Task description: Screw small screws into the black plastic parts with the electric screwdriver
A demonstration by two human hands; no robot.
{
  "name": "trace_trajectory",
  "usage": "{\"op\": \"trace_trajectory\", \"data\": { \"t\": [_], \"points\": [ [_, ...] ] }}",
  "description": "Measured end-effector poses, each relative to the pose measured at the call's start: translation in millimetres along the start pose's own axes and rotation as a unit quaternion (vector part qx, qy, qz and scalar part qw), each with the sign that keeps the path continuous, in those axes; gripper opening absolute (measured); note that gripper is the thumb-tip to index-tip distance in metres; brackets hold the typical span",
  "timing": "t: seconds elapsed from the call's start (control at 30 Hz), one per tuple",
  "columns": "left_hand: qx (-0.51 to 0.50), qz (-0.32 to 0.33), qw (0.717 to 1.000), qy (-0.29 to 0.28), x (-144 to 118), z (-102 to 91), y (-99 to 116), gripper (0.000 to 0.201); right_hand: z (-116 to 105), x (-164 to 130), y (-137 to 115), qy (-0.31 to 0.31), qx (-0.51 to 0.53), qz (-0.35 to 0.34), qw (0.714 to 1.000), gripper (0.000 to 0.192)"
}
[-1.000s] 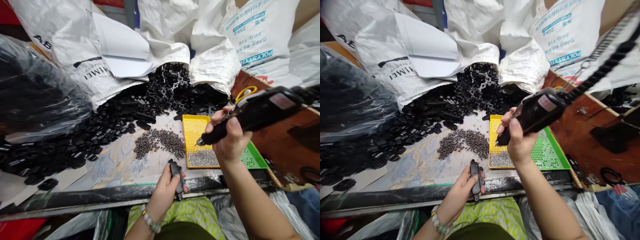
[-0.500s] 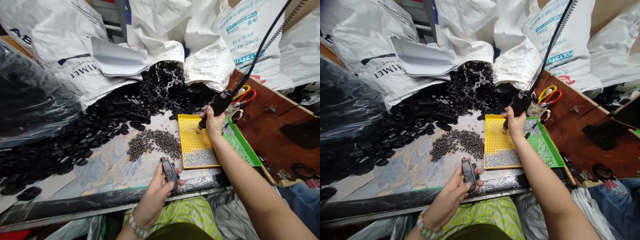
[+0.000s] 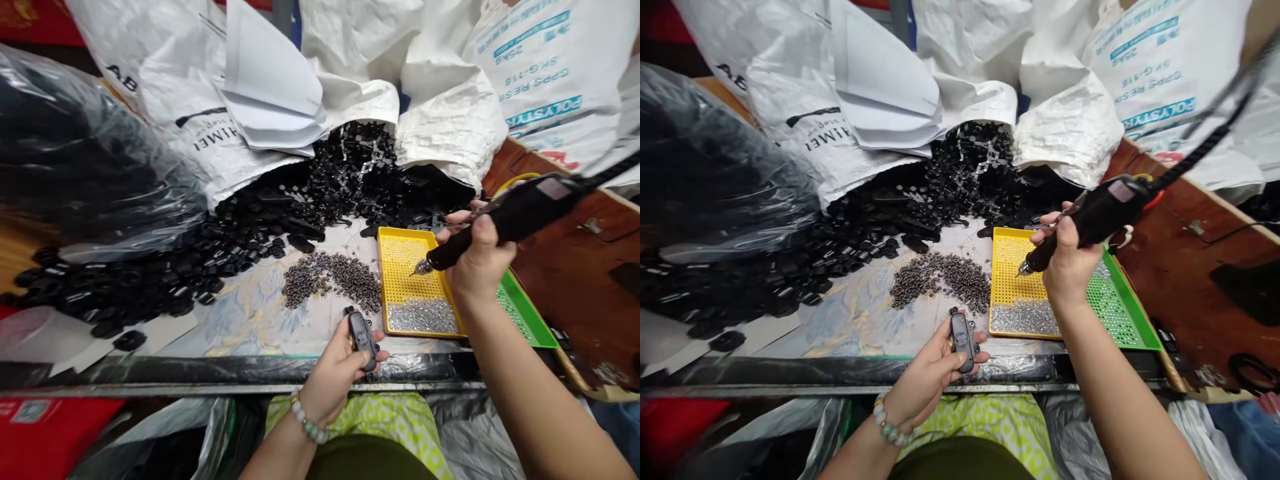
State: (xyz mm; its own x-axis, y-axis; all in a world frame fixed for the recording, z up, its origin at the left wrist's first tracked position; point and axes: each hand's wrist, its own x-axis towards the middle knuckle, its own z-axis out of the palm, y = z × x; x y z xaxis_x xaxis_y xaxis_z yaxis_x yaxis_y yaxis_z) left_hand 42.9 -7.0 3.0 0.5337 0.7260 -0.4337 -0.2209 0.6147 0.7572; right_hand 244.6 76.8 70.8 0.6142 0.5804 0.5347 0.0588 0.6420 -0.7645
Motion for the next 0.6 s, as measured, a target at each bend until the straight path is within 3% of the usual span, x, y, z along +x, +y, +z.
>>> {"op": "trace_trajectory", "data": {
  "t": [0.13, 0.27, 0.47, 0.6],
  "points": [
    [-0.01, 0.003, 1.0, -0.001, 1.4, 0.4, 1.7, 0.046, 18.1, -51.8, -38.0, -0.097, 0.078, 0.098, 0.987, 0.029],
    [-0.022, 0.016, 1.0, -0.002, 1.7, 1.1, 0.7, 0.045, 28.4, -86.9, -46.9, -0.156, 0.133, 0.19, 0.96, 0.033],
    [-0.041, 0.035, 0.999, -0.002, 2.3, 2.6, -1.0, 0.052, 29.8, -98.6, -35.4, -0.184, 0.143, 0.191, 0.954, 0.032],
    [-0.067, 0.064, 0.996, -0.002, 3.0, 2.1, -5.8, 0.046, 24.2, -108.1, -32.5, -0.241, 0.103, 0.186, 0.947, 0.031]
  ]
}}
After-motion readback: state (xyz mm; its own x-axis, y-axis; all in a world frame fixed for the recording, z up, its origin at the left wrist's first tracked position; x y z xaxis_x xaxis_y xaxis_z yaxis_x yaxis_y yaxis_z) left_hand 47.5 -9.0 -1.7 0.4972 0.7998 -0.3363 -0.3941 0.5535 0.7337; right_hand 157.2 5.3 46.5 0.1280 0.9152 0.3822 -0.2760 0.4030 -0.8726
